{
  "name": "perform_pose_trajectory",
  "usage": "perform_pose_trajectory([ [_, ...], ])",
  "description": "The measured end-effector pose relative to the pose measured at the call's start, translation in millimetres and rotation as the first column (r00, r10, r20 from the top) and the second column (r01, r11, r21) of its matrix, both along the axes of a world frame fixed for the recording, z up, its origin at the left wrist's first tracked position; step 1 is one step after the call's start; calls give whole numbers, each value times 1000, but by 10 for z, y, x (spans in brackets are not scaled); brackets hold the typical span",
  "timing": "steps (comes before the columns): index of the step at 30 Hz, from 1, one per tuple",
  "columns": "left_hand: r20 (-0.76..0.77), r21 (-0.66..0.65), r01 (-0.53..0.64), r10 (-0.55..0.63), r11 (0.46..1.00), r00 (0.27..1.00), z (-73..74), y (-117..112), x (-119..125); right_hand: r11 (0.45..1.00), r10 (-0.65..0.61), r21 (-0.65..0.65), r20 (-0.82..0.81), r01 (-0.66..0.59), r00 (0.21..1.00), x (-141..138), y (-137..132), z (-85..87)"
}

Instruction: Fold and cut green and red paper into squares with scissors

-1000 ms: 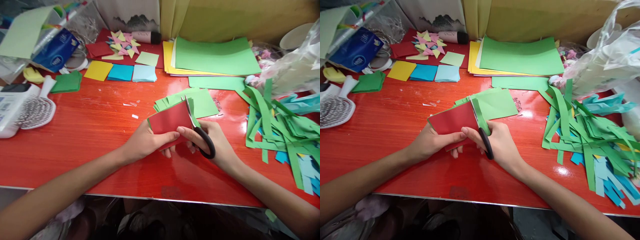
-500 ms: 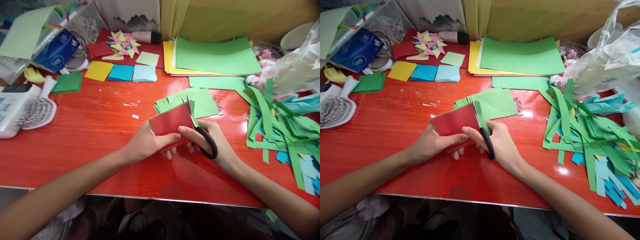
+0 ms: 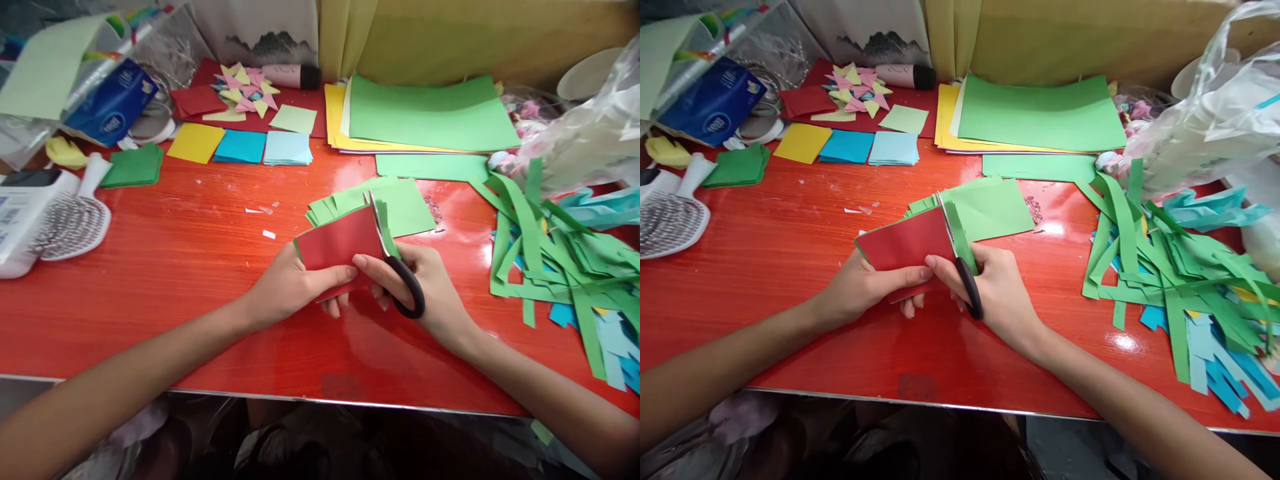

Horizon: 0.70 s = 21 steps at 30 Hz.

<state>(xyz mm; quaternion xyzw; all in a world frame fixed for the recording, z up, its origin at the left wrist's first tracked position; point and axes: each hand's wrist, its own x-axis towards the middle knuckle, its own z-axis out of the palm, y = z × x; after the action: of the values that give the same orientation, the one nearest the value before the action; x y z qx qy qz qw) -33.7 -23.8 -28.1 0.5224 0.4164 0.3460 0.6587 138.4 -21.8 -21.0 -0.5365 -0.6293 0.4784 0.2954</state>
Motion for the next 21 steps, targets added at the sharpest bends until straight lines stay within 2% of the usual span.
perform_pose_trajectory([
  [6, 0, -21, -9, 9, 1000, 1000, 7, 5, -1, 999, -42, -19, -33, 42, 999, -19, 1, -6],
  [13, -26, 6, -33, 33, 999, 999, 46, 6, -5, 995, -12, -98, -64, 6, 998, -1, 28, -5],
  [17, -20, 67, -139, 141, 988, 990, 61, 48, -44, 990, -2, -139, -213, -28, 977, 33, 67, -12],
  [21, 5, 128, -280, 282, 951, 959, 53, 133, -96, 945, -61, -317, -427, -86, 902, 64, 100, -10],
])
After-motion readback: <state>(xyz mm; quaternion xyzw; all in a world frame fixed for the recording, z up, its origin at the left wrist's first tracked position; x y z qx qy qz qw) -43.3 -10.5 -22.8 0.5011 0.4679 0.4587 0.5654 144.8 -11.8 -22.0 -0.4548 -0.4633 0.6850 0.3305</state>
